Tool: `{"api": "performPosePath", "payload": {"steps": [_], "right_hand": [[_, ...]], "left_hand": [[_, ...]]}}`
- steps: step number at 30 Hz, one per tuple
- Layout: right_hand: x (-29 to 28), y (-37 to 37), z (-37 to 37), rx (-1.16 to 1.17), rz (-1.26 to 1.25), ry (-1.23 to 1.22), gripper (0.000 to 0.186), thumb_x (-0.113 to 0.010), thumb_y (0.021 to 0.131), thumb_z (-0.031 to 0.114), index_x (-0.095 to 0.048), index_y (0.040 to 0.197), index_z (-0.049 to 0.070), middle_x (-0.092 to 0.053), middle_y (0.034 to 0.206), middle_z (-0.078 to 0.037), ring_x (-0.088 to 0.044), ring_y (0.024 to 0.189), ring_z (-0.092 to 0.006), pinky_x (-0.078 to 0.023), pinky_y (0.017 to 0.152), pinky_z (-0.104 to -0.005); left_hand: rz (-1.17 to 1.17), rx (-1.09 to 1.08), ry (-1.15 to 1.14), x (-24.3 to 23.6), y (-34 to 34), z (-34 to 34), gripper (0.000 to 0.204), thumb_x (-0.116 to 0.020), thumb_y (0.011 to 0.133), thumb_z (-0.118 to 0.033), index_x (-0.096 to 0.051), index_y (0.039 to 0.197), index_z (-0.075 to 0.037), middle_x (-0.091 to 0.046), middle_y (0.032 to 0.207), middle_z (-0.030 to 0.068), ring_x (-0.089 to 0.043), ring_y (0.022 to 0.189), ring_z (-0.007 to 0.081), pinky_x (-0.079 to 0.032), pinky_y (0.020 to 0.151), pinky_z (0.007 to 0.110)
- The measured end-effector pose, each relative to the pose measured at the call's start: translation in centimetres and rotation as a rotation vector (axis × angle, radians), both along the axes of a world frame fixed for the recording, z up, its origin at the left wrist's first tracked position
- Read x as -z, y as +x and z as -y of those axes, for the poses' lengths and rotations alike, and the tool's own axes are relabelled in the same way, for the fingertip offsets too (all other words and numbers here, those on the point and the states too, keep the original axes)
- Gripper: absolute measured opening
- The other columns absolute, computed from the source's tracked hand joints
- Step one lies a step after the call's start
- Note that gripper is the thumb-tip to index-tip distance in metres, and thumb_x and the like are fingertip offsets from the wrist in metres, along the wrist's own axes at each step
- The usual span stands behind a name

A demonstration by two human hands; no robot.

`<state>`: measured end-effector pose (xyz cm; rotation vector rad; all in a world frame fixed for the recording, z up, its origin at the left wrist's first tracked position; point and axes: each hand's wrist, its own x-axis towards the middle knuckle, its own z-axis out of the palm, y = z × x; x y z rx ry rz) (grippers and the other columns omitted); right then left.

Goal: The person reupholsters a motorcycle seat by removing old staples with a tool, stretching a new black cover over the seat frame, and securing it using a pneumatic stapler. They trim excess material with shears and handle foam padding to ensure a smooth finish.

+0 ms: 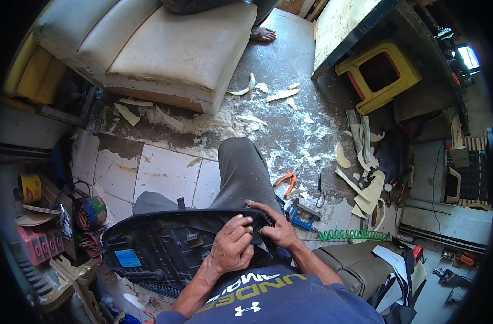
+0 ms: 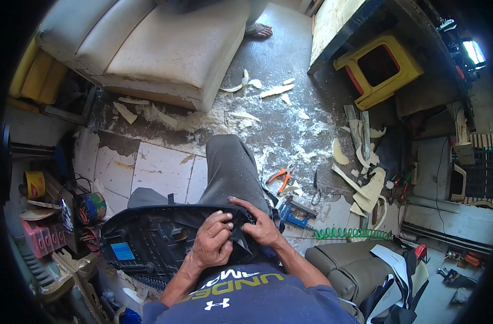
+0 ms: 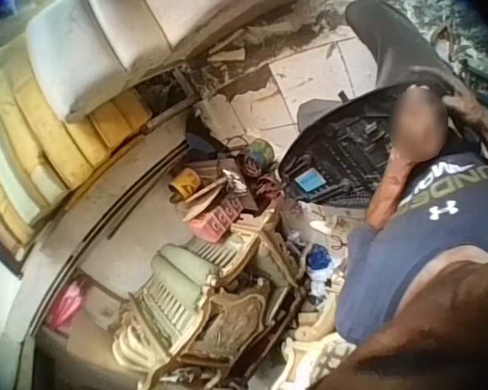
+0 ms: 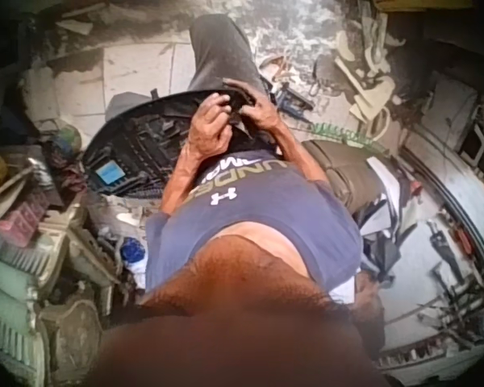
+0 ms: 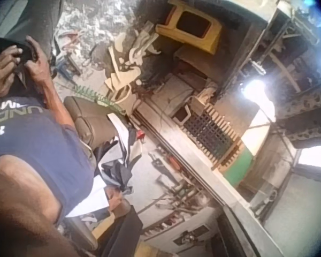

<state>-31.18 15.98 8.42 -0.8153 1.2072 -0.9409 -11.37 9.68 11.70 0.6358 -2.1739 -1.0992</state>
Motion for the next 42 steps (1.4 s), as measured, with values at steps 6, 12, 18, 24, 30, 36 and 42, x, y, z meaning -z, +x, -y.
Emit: {"api": "performPosePath", "payload": {"steps": [6, 12, 18, 24, 30, 36, 42], "right_hand": [[-0.2, -0.8, 0.4, -0.036, 0.096, 0.116, 0.083, -0.053, 0.067, 0.002, -0.046, 0.150, 0.005, -0.053, 0.149, -0.013, -0.046, 0.140, -0.0229, -0.033, 0.116, -0.0333], [-1.4, -1.8, 1.8, -0.196, -0.035, 0.314, 0.081, -0.055, 0.066, 0.002, -0.054, 0.147, 0.012, -0.064, 0.131, -0.010, -0.062, 0.087, -0.0113, -0.050, 0.076, -0.0255], [1.0, -0.9, 0.0, -0.034, -0.052, 0.006, 0.069, -0.050, 0.073, -0.003, -0.057, 0.142, 0.003, -0.062, 0.140, -0.014, -0.059, 0.127, -0.0209, -0.044, 0.108, -0.0312], [1.9, 0.0, -1.2, 0.061, -0.224, -0.204, 0.062, -0.049, 0.076, -0.006, -0.059, 0.137, -0.001, -0.061, 0.140, -0.018, -0.056, 0.134, -0.0290, -0.040, 0.115, -0.0374], [0.8, -2.2, -0.9, -0.053, -0.541, -0.510, 0.049, -0.056, 0.081, -0.004, -0.066, 0.129, 0.000, -0.069, 0.126, -0.018, -0.063, 0.124, -0.0278, -0.047, 0.107, -0.0362], [18.6, -10.7, -14.7, -0.029, -1.231, 0.170, 0.027, -0.057, 0.087, 0.006, -0.056, 0.113, -0.003, -0.064, 0.098, -0.029, -0.060, 0.099, -0.0512, -0.049, 0.090, -0.0541], [23.9, -11.9, -18.6, -0.297, -1.332, 0.354, 0.061, -0.065, 0.081, 0.009, -0.038, 0.135, -0.002, -0.049, 0.123, -0.028, -0.053, 0.116, -0.0509, -0.047, 0.097, -0.0529]], "left_hand": [[0.013, 0.043, -0.053, 0.2, -0.9, 0.5, 0.009, -0.065, 0.070, -0.003, -0.060, 0.076, 0.002, -0.064, 0.092, 0.0172, -0.066, 0.114, 0.0341, -0.046, 0.111, 0.051], [0.037, 0.011, -0.081, 0.7, -1.7, 0.0, 0.011, -0.065, 0.070, -0.008, -0.060, 0.073, 0.001, -0.065, 0.087, 0.0170, -0.070, 0.098, 0.0318, -0.052, 0.104, 0.046], [0.055, -0.075, -0.106, 1.8, -2.4, -0.5, 0.012, -0.064, 0.067, -0.012, -0.060, 0.070, -0.001, -0.067, 0.087, 0.0174, -0.069, 0.088, 0.0331, -0.056, 0.094, 0.044], [0.064, -0.045, -0.067, 2.1, -2.2, -0.3, 0.013, -0.063, 0.068, -0.013, -0.061, 0.072, 0.000, -0.069, 0.092, 0.0194, -0.070, 0.091, 0.0366, -0.056, 0.092, 0.044], [0.090, -0.005, -0.022, 1.9, -1.7, 0.5, 0.011, -0.062, 0.070, -0.010, -0.060, 0.073, 0.001, -0.070, 0.097, 0.0215, -0.069, 0.094, 0.0385, -0.054, 0.099, 0.045], [0.155, 0.093, 0.001, 1.3, -0.2, 1.3, 0.010, -0.060, 0.074, -0.009, -0.060, 0.079, 0.000, -0.069, 0.103, 0.0204, -0.068, 0.103, 0.0336, -0.050, 0.103, 0.047], [0.222, 0.091, 0.067, 0.8, 1.6, -0.1, 0.011, -0.059, 0.081, -0.012, -0.061, 0.086, -0.003, -0.068, 0.104, 0.0150, -0.065, 0.113, 0.0253, -0.042, 0.105, 0.045]]}}
